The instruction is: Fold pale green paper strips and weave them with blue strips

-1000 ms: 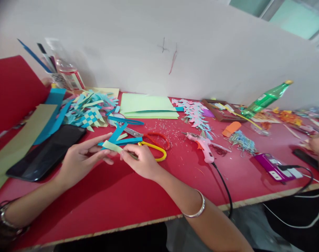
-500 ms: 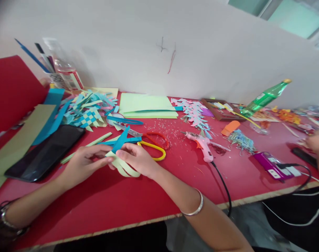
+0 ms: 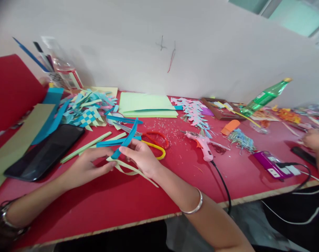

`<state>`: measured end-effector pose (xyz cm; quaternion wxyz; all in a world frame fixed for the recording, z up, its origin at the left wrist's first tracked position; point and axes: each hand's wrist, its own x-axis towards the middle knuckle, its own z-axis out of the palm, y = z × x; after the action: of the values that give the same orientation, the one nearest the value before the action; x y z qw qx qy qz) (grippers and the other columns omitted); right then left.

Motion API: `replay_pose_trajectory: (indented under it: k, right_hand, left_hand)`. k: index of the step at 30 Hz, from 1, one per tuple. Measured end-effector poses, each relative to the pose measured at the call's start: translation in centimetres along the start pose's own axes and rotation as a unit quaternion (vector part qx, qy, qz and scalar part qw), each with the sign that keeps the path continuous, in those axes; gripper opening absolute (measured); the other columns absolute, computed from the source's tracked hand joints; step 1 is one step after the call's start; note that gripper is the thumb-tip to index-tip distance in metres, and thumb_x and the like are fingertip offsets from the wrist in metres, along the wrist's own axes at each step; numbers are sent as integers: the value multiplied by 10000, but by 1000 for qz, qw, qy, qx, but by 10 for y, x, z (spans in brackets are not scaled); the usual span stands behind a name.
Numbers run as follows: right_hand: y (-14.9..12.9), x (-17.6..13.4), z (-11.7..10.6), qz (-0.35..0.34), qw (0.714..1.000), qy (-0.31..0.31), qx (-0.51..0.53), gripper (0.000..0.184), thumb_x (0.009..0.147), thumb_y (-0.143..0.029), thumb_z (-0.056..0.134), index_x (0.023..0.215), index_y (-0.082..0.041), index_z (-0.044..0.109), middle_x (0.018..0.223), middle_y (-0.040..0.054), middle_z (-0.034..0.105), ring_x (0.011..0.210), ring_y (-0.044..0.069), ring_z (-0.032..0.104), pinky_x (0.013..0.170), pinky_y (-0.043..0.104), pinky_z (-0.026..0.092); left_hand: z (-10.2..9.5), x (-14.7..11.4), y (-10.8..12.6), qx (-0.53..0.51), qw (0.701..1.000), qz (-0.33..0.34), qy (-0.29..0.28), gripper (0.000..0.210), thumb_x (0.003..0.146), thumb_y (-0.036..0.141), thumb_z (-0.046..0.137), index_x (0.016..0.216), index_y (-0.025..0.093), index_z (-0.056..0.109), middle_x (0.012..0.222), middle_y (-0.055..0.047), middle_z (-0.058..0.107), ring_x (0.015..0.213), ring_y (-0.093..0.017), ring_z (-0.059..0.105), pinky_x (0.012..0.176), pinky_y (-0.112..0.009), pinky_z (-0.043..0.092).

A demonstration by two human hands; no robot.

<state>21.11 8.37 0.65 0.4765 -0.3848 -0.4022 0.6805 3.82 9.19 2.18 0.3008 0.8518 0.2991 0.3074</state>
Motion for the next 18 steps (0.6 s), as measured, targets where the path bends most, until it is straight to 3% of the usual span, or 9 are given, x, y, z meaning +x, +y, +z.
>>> replay_pose_trajectory:
  k: [4,8,10,14,18]
  right_hand:
    - [3,-1,1,-57,997,28,-42,144,677,-260,660,729,-178,554,637,-60,563,535,33,501,555,175,414]
    - [-1,-4,6,-100,991,18,-89,116,697,-243,635,736,-191,538,603,-64,553,573,56,545,613,204,456]
    - [-2,-5,7,-108,989,11,-103,107,710,-252,619,734,-194,533,587,-61,548,569,66,552,605,217,466]
    - [0,-3,5,-114,990,15,-87,117,717,-272,612,733,-194,526,588,-57,549,551,71,554,590,225,473]
    - [0,-1,4,-95,995,16,-31,158,686,-279,642,728,-193,516,623,-59,556,543,62,559,602,223,479]
  left_hand:
    - [-2,2,1,-6,1000,-24,12,234,840,265,429,679,153,556,587,28,583,561,-87,541,575,-174,405]
    - [-2,3,-1,-2,997,-67,40,373,859,325,383,559,156,525,546,16,563,535,-102,523,557,-197,391]
    - [-2,2,-2,-3,995,-91,35,355,847,340,412,565,161,533,529,23,552,515,-103,521,543,-198,392]
    - [0,-1,-4,-49,989,-134,43,191,811,357,485,777,179,548,544,52,544,422,-83,505,458,-180,393]
    - [1,-2,-3,-52,988,-135,55,161,793,342,515,799,180,510,551,58,527,443,-87,533,480,-184,413]
